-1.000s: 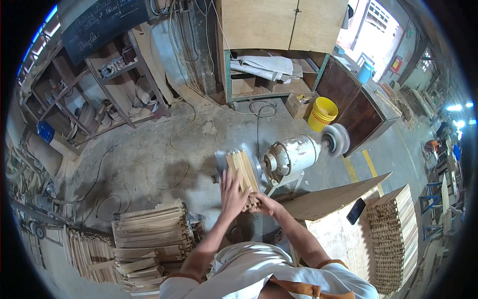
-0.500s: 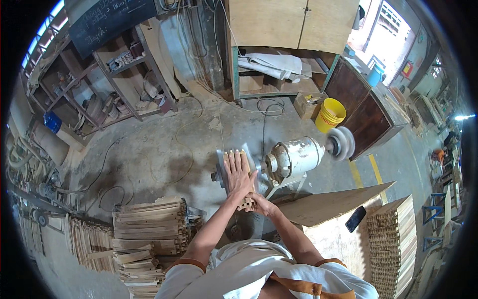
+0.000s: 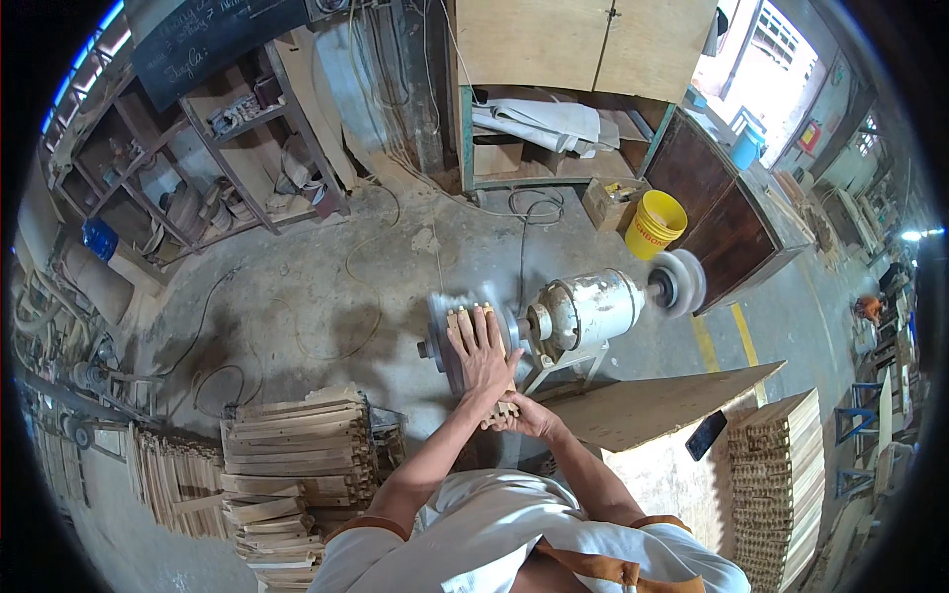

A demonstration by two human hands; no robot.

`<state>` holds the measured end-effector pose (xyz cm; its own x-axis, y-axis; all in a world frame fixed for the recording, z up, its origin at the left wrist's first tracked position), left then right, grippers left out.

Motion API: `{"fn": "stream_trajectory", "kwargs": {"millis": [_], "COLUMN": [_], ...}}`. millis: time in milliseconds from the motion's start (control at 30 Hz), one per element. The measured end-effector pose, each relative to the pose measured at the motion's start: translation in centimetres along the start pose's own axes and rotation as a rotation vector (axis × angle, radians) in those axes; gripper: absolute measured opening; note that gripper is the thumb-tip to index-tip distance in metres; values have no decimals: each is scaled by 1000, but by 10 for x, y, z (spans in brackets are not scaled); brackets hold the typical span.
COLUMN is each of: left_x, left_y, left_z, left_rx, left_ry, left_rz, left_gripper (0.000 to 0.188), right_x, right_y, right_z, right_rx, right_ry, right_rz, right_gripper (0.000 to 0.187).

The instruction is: The person picks up wooden slats, polishes them against a rotating buffing wheel machine, and stacks the polished slats onto a pile on a table.

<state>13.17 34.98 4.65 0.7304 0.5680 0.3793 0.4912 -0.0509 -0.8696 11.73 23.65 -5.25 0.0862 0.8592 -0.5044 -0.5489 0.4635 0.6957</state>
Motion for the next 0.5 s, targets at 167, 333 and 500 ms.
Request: {"fn": "stream_trajectory", "kwargs": {"millis": [167, 333, 500], "left_x": [30, 33, 16], "left_y": [0, 4, 3], "left_z": [15, 23, 20], "left_rx": [14, 10, 19], "left_ry": [29, 31, 54], "left_rz": [-66, -53, -73], "left_gripper": [88, 83, 83], "right_x": [15, 13, 4], "right_y": [3, 6, 3], "right_z": [27, 30, 18], "right_rx": [-89, -132, -169], "right_ry": [93, 102, 30], "right_rz": [-70, -177, -202], "right_gripper": [43, 46, 46]}}
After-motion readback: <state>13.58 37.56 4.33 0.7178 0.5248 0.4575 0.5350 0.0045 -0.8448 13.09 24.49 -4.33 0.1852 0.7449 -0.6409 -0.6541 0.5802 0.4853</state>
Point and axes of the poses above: each hand's wrist, its own x-axis towards the middle knuckle, its own y-axis out of the palm, z = x × y, the point moved 6 cm from there along x, towards the middle knuckle, and after that the axes turned 12 degrees about -z, right-handed, at the moved point
